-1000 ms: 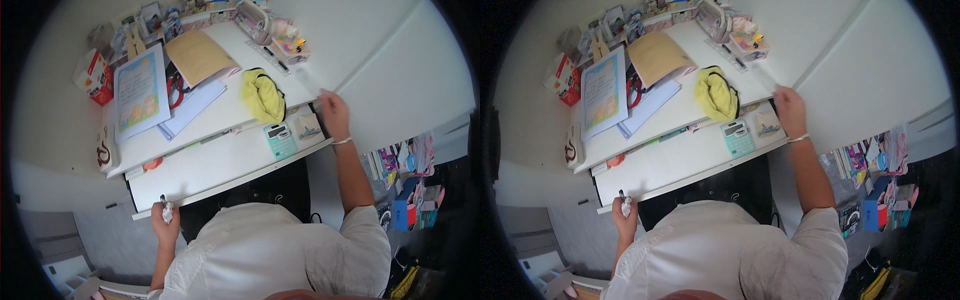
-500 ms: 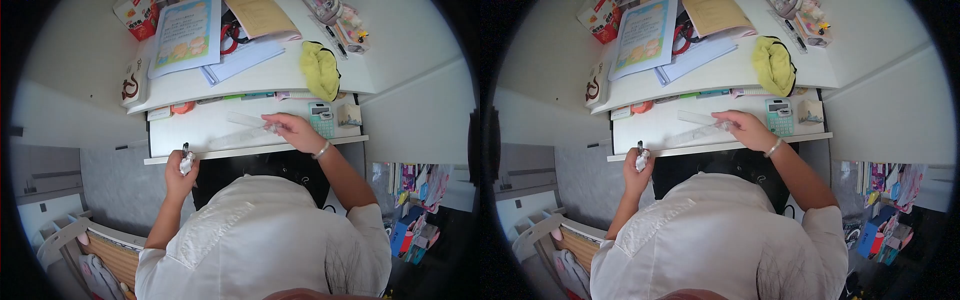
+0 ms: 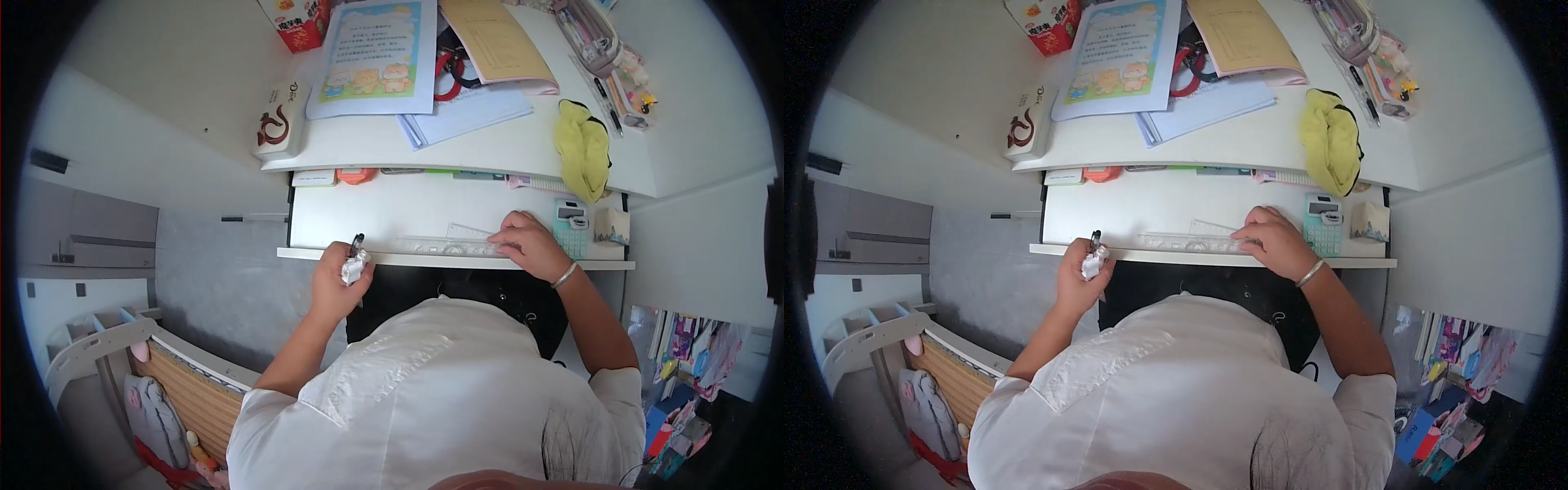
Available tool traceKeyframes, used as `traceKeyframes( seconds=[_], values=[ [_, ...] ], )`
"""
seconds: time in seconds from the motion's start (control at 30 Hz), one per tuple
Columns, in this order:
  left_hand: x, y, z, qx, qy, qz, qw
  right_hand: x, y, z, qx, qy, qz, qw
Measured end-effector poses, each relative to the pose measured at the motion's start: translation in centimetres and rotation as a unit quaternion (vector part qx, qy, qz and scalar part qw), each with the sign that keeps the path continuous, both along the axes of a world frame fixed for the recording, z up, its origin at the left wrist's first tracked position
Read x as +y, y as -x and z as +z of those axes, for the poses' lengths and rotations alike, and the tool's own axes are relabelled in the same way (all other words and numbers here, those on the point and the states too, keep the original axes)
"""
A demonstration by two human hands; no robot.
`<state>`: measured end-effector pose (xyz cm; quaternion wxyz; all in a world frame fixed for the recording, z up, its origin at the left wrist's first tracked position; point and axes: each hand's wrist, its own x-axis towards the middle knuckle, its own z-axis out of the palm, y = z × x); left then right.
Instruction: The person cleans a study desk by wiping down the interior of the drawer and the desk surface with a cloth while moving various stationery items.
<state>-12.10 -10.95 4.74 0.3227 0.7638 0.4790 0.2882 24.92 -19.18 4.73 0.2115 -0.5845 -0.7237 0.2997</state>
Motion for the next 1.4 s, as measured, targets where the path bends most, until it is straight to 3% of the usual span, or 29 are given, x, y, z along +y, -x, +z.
traceKeyframes(
  seconds=[0.07, 0.17, 0.27, 0.37, 0.5, 0.57, 0.8, 0.93, 1.07, 1.23, 1.33, 1.4],
  values=[
    [0.0, -0.1, 0.1, 0.001, 0.01, 0.002, 1.0, 0.4, 0.1, 0.1, 0.045, 0.055, -0.027, 0.997],
    [0.1, -0.2, 0.1, -0.001, -0.003, -0.005, 1.0, 0.7, -0.2, -0.1, 0.045, 0.035, -0.001, 0.998],
    [0.1, -0.1, 0.0, 0.006, -0.013, -0.012, 1.0, 0.6, -0.2, 0.0, -0.046, -0.048, 0.01, 0.998],
    [0.1, -0.1, 0.2, 0.011, -0.004, -0.006, 1.0, 3.0, 2.8, 2.4, -0.05, -0.089, 0.015, 0.995],
    [-0.2, 0.0, 0.4, -0.004, 0.023, 0.001, 1.0, 11.2, 10.7, 9.5, 0.007, -0.197, 0.091, 0.976],
    [-0.5, 0.3, 0.6, -0.018, 0.048, 0.009, 0.999, 16.7, 14.9, 9.2, 0.034, -0.28, 0.1, 0.954],
    [-2.0, 3.9, -0.6, -0.111, 0.066, 0.06, 0.99, 28.6, 21.9, 11.2, -0.147, -0.139, 0.089, 0.975],
    [-2.5, 6.7, -0.3, -0.188, 0.174, 0.13, 0.958, 30.7, 21.9, 11.8, -0.192, -0.098, 0.132, 0.968],
    [-1.6, 9.1, 0.5, -0.179, 0.19, 0.129, 0.957, 29.8, 21.2, 11.1, -0.141, -0.128, 0.135, 0.972],
    [0.8, 9.2, 4.3, -0.324, 0.197, 0.166, 0.91, 23.4, 21.2, 12.5, -0.033, -0.177, 0.148, 0.973],
    [0.4, 11.1, 3.6, -0.458, 0.239, 0.211, 0.83, 16.7, 22.4, 11.8, 0.057, -0.185, 0.2, 0.96],
    [0.3, 10.8, 5.1, -0.49, 0.251, 0.184, 0.815, 13.2, 23.3, 10.9, 0.069, -0.179, 0.154, 0.969]
  ],
)
